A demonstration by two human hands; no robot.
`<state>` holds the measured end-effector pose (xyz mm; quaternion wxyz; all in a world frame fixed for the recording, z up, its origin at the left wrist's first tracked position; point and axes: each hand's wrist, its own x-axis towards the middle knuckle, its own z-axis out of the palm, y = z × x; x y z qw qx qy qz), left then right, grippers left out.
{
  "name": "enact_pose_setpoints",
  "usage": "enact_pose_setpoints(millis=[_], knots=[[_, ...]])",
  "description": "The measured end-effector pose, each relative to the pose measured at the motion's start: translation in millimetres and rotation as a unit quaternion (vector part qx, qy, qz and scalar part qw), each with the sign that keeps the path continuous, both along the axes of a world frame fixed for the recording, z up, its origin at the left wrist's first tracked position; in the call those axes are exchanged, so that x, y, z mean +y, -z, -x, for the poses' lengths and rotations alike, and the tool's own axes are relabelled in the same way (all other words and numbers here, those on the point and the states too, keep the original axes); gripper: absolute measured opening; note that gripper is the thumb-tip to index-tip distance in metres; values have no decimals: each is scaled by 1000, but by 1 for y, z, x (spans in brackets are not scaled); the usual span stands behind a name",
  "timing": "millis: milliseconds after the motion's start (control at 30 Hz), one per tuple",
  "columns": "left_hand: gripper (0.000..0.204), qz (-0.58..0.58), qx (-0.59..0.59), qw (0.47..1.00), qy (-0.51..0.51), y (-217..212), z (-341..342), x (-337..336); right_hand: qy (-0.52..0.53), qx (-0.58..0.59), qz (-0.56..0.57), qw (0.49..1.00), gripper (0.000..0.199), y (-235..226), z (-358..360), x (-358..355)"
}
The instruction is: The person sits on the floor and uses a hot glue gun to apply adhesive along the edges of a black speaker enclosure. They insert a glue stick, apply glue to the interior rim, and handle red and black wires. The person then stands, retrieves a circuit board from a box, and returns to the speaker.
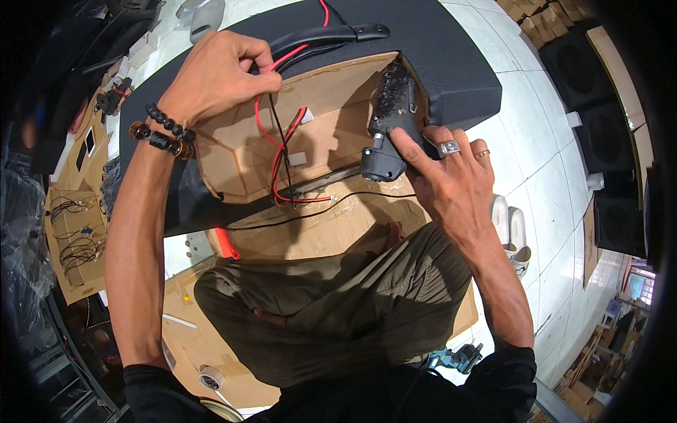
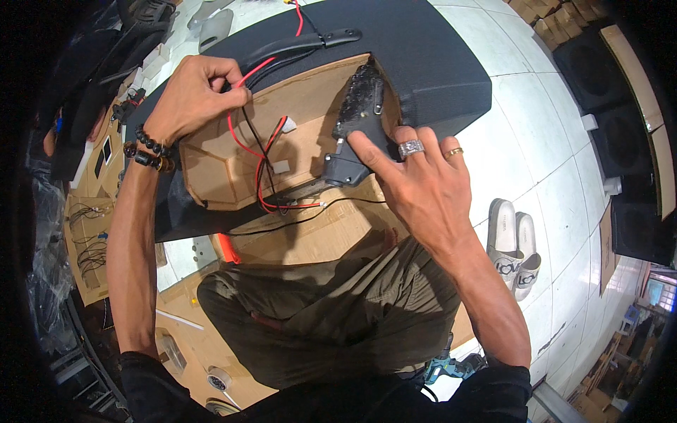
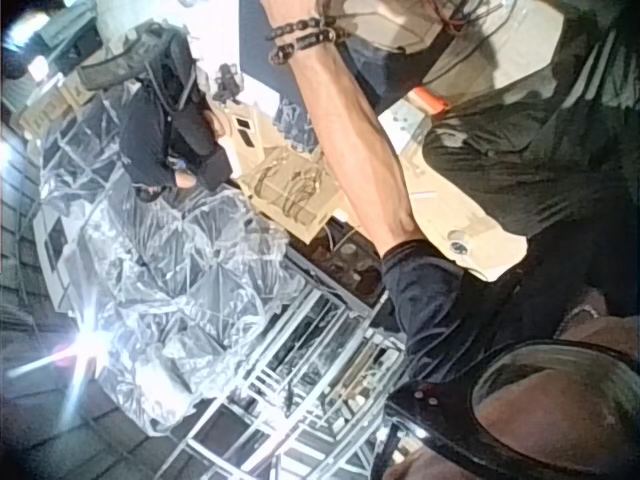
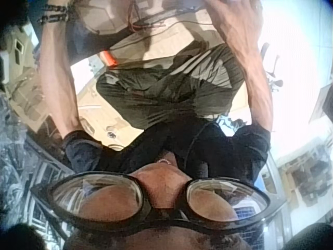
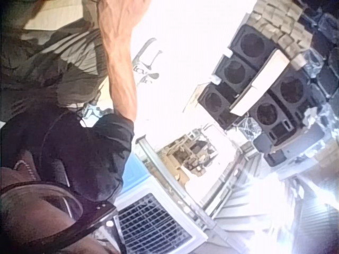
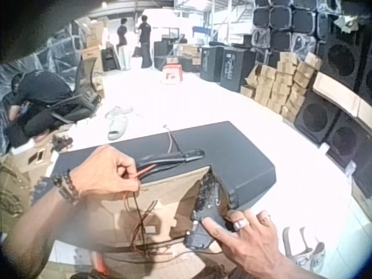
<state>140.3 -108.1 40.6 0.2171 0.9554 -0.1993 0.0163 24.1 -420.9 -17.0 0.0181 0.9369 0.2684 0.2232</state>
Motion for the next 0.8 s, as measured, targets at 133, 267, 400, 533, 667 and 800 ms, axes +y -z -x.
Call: enact_pose_setpoints(millis=[133, 267, 400, 533, 667, 800], knots=[[29, -2, 0, 1000, -8, 0, 1, -1, -23, 5, 1, 1000, 54, -3, 1, 3], [29, 7, -1, 1000, -2, 0, 1, -1, 11, -3, -3, 1000, 55, -1, 0, -1], [28, 0, 0, 1000, -9, 3, -1, 2, 0, 17, -7, 1000, 60, -7, 2, 7], [28, 14, -3, 1000, 4, 0, 0, -1, 19, 3, -17, 1000, 60, -4, 1, 4], [28, 7, 6, 1000, -4, 1, 0, 0, 26, 10, -22, 999, 59, -2, 5, 10], [28, 6, 5, 1000, -4, 1, 0, -1, 26, -3, -17, 1000, 59, -3, 5, 12]])
